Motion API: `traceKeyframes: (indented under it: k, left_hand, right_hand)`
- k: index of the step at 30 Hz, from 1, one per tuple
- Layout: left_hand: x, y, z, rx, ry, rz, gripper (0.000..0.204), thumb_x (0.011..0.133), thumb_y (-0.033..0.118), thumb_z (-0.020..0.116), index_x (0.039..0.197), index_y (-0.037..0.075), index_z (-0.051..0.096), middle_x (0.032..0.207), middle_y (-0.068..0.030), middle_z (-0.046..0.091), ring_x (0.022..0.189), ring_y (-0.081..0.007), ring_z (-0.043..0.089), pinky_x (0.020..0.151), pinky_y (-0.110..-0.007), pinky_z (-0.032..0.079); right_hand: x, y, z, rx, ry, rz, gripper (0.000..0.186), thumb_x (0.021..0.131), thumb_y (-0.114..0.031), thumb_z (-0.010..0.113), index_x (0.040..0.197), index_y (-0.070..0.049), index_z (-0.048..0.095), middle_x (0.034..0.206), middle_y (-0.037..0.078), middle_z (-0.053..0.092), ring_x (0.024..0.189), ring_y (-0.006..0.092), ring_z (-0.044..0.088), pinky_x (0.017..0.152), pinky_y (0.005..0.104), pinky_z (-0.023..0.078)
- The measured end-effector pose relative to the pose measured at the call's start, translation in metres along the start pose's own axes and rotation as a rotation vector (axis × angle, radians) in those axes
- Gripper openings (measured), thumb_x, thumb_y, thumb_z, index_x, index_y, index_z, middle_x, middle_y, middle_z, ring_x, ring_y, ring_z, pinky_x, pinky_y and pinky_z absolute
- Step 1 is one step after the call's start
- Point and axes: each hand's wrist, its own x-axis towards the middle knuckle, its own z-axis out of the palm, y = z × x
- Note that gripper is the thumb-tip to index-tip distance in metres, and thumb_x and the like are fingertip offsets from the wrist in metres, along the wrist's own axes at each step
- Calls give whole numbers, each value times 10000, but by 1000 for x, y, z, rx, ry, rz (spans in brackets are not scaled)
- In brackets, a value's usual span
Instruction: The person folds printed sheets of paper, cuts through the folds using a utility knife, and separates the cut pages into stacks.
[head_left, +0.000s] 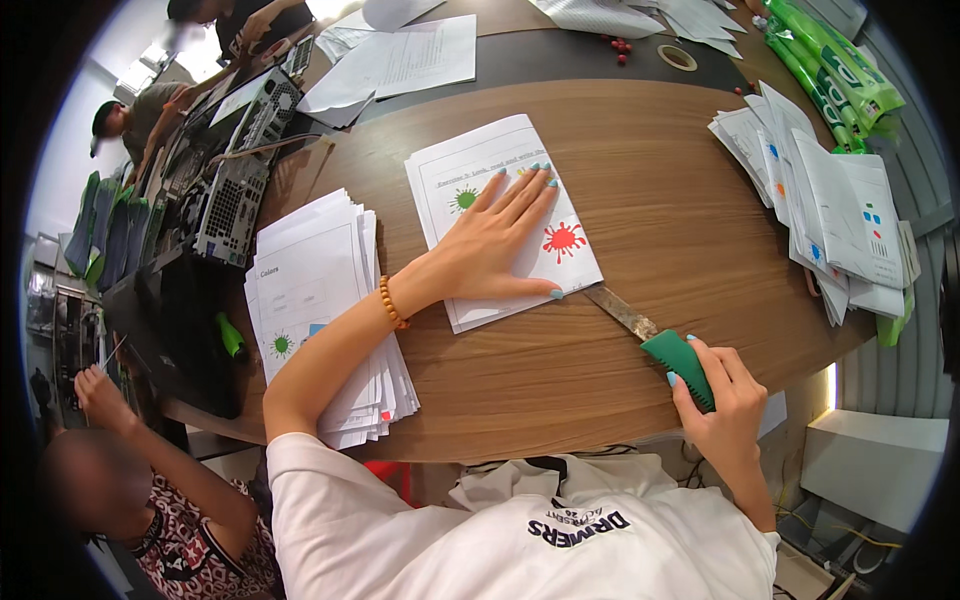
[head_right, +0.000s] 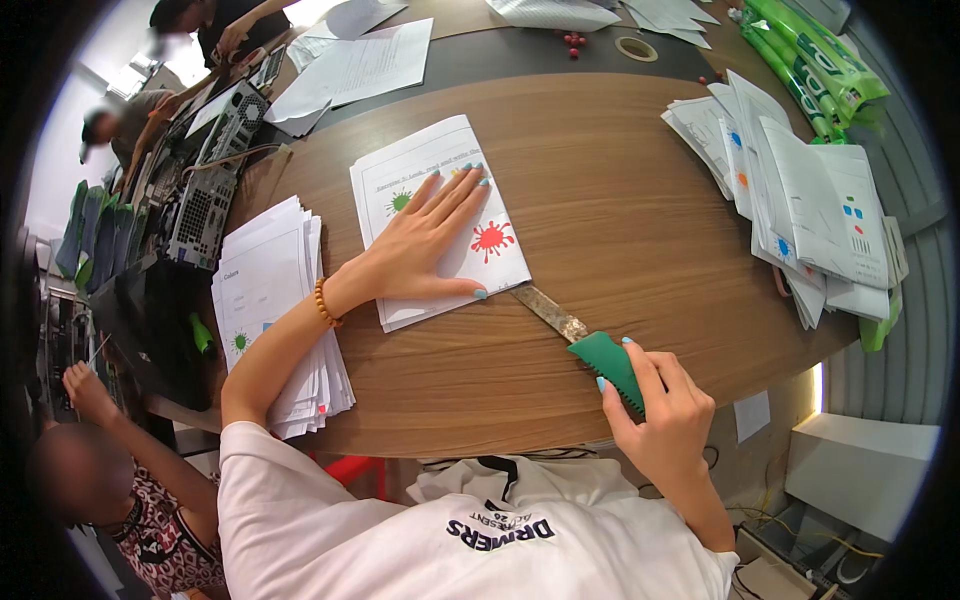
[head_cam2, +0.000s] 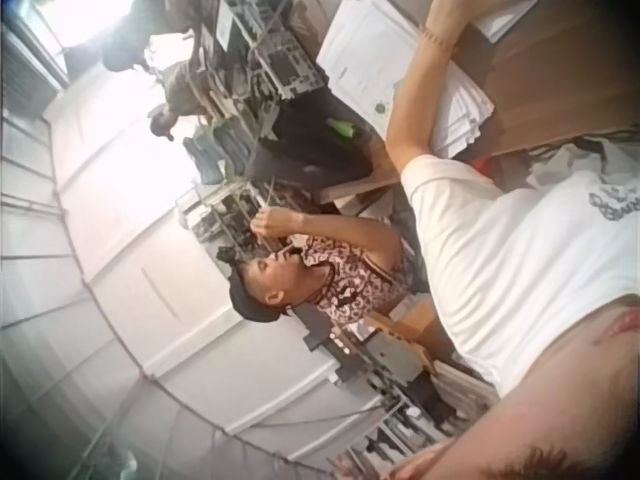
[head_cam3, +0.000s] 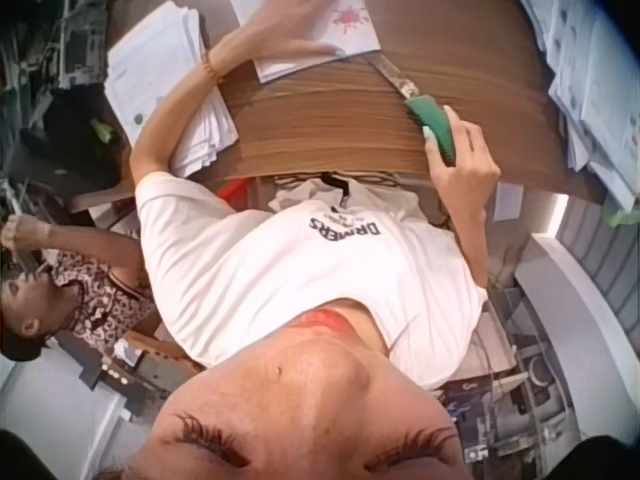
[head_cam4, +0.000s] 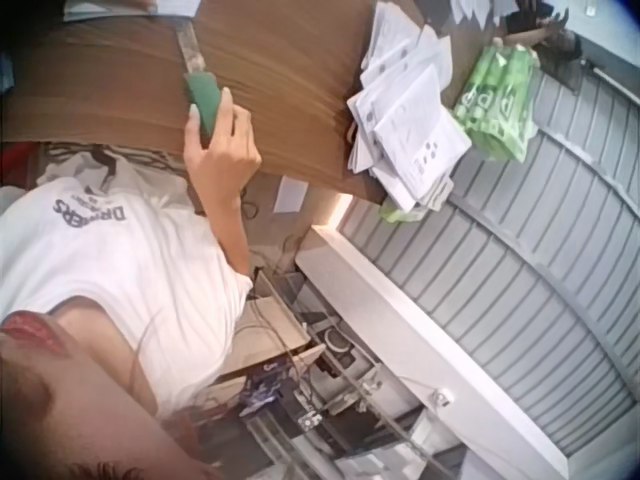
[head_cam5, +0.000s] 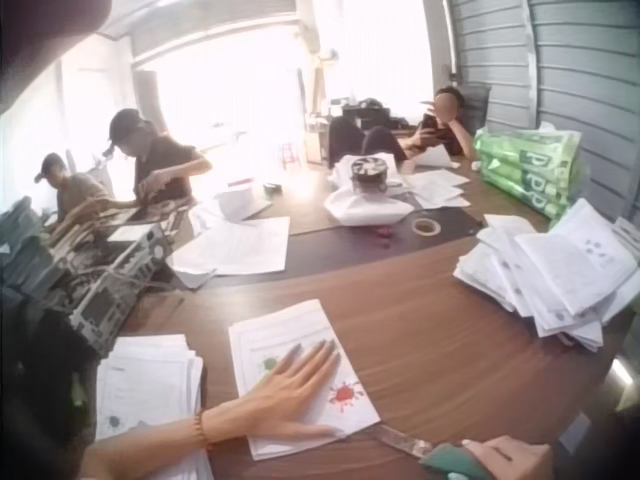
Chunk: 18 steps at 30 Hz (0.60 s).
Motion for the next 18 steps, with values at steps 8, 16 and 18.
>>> traceKeyframes:
  k: [8, 16, 18]
  left_hand:
    - [5, 0, 2, -17, 25, 18, 1022, 734, 649, 528, 1395, -43, 170, 1461, -216, 161, 1364, -315, 145, 1113, -460, 104]
    - [0, -10, 3, -55, 46, 32, 999, 737, 628, 548, 1352, -99, 244, 1423, -281, 202, 1354, -352, 167, 1099, -488, 100]
    - [-10, -14, 9, -79, 94, 24, 997, 737, 630, 549, 1332, -118, 264, 1404, -300, 226, 1340, -385, 182, 1092, -500, 108]
  right_hand:
    - [2, 0, -5, -8, -5, 20, 353, 671, -101, 697, 1006, -25, 612, 807, 79, 584, 635, 230, 598, 525, 318, 475]
    - [21, -4, 12, 68, -6, -71, 358, 680, -89, 683, 1024, -30, 608, 822, 92, 582, 665, 253, 597, 570, 340, 483]
    - [23, -7, 15, 34, -47, -28, 364, 681, -76, 671, 1036, -30, 605, 865, 120, 571, 721, 293, 591, 624, 362, 486]
